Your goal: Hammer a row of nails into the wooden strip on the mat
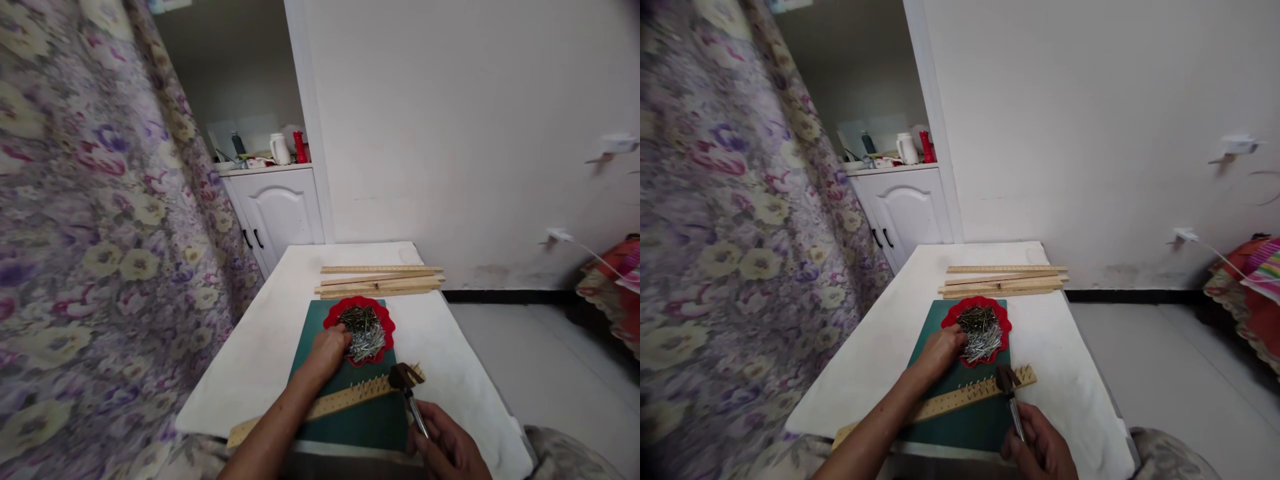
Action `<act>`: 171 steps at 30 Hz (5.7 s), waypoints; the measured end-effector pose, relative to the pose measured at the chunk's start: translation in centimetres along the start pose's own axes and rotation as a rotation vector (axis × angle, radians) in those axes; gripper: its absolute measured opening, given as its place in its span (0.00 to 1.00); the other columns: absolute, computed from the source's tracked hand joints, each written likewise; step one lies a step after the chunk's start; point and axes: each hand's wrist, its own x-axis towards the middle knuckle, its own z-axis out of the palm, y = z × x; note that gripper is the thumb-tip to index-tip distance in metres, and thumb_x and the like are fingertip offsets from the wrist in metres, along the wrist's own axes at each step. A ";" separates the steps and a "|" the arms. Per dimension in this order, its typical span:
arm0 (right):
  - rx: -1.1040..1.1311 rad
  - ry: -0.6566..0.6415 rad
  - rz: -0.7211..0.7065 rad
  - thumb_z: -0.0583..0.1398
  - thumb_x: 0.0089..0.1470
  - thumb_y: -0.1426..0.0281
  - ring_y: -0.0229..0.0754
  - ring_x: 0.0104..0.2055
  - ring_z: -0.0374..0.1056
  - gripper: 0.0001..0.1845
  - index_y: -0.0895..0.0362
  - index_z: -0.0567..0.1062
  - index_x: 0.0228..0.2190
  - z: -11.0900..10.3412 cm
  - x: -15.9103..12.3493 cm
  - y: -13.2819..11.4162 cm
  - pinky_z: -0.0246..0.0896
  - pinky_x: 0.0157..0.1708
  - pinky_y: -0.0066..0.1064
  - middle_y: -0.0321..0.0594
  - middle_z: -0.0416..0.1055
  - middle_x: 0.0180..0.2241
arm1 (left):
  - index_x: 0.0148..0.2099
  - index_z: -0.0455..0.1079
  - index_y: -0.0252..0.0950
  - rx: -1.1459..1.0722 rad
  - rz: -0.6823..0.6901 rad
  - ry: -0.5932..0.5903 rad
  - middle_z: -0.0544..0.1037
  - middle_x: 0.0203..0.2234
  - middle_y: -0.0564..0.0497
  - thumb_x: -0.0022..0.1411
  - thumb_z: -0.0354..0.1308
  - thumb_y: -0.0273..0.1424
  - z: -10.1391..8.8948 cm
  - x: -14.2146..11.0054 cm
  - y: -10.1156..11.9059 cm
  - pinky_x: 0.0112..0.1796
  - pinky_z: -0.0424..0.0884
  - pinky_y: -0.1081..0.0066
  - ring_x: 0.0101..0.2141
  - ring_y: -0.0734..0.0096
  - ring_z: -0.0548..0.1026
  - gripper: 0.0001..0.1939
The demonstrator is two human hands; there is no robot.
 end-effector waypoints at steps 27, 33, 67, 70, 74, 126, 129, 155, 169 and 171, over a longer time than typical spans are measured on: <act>-0.066 -0.055 -0.013 0.61 0.49 0.52 0.26 0.11 0.50 0.26 0.58 0.68 0.43 2.4 -1.1 -2.1 0.41 0.10 0.19 0.35 0.69 0.24 | 0.34 0.70 0.36 -0.594 -0.104 0.206 0.74 0.27 0.53 0.58 0.54 0.32 -0.8 -5.9 0.4 0.32 0.67 0.74 0.28 0.72 0.73 0.06; -0.090 -0.059 -0.014 0.61 0.50 0.54 0.26 0.11 0.50 0.24 0.57 0.68 0.43 2.5 -1.8 -2.6 0.43 0.10 0.19 0.34 0.69 0.25 | 0.33 0.67 0.36 -0.831 -0.339 0.165 0.75 0.23 0.54 0.56 0.57 0.37 0.6 -10.3 0.8 0.30 0.66 0.76 0.27 0.71 0.74 0.09; -0.170 -0.231 0.066 0.59 0.52 0.56 0.27 0.14 0.52 0.21 0.57 0.69 0.43 4.3 -1.8 -2.9 0.48 0.11 0.19 0.33 0.68 0.25 | 0.29 0.69 0.37 -0.373 -0.156 0.165 0.70 0.29 0.51 0.59 0.51 0.28 4.2 -11.3 1.6 0.33 0.64 0.74 0.31 0.71 0.71 0.07; -0.178 -0.248 0.067 0.59 0.53 0.58 0.28 0.15 0.52 0.20 0.57 0.68 0.44 5.0 -1.4 -2.7 0.48 0.12 0.20 0.33 0.69 0.25 | 0.28 0.69 0.37 -0.346 -0.150 0.159 0.70 0.28 0.52 0.57 0.51 0.26 4.2 -11.2 1.5 0.33 0.63 0.74 0.31 0.72 0.70 0.08; -0.215 -0.248 0.047 0.59 0.53 0.61 0.32 0.18 0.58 0.17 0.58 0.70 0.42 5.3 -1.0 -2.4 0.50 0.15 0.22 0.35 0.70 0.25 | 0.27 0.68 0.36 -0.315 -0.149 0.145 0.69 0.27 0.52 0.57 0.50 0.25 4.2 -11.2 1.5 0.32 0.62 0.74 0.31 0.72 0.70 0.08; -0.168 -0.128 0.045 0.59 0.53 0.57 0.27 0.12 0.51 0.22 0.57 0.68 0.45 3.0 -1.5 -2.5 0.46 0.11 0.20 0.34 0.69 0.26 | 0.40 0.72 0.39 -0.111 -0.122 0.132 0.74 0.37 0.47 0.55 0.58 0.29 2.7 -12.0 0.5 0.40 0.63 0.64 0.40 0.61 0.70 0.08; -0.151 -0.043 0.024 0.60 0.51 0.54 0.26 0.12 0.51 0.24 0.57 0.68 0.44 1.7 -1.4 -2.0 0.46 0.10 0.20 0.35 0.69 0.26 | 0.43 0.72 0.39 -0.033 -0.136 0.097 0.74 0.40 0.47 0.54 0.59 0.30 2.3 -12.3 -0.1 0.41 0.63 0.62 0.41 0.59 0.69 0.12; -0.070 0.034 0.070 0.60 0.49 0.50 0.23 0.11 0.49 0.27 0.57 0.67 0.43 -0.9 -1.6 -2.2 0.38 0.11 0.19 0.37 0.71 0.27 | 0.38 0.72 0.38 -0.051 0.049 -0.055 0.74 0.36 0.49 0.59 0.53 0.27 1.7 -0.8 3.5 0.40 0.65 0.72 0.39 0.67 0.71 0.07; -0.105 -0.019 0.069 0.59 0.50 0.49 0.24 0.11 0.51 0.27 0.56 0.67 0.43 -1.9 -1.0 -2.8 0.44 0.10 0.19 0.36 0.71 0.27 | 0.35 0.70 0.37 0.343 -0.015 -0.244 0.73 0.35 0.48 0.60 0.50 0.27 2.1 1.2 4.9 0.33 0.63 0.73 0.37 0.67 0.72 0.07; -0.110 -0.033 0.065 0.59 0.50 0.49 0.24 0.11 0.52 0.27 0.56 0.67 0.43 -1.8 -1.0 -2.8 0.45 0.10 0.19 0.37 0.71 0.28 | 0.34 0.70 0.37 0.277 -0.009 -0.192 0.73 0.35 0.50 0.60 0.51 0.27 1.9 0.9 4.6 0.32 0.62 0.74 0.36 0.69 0.72 0.06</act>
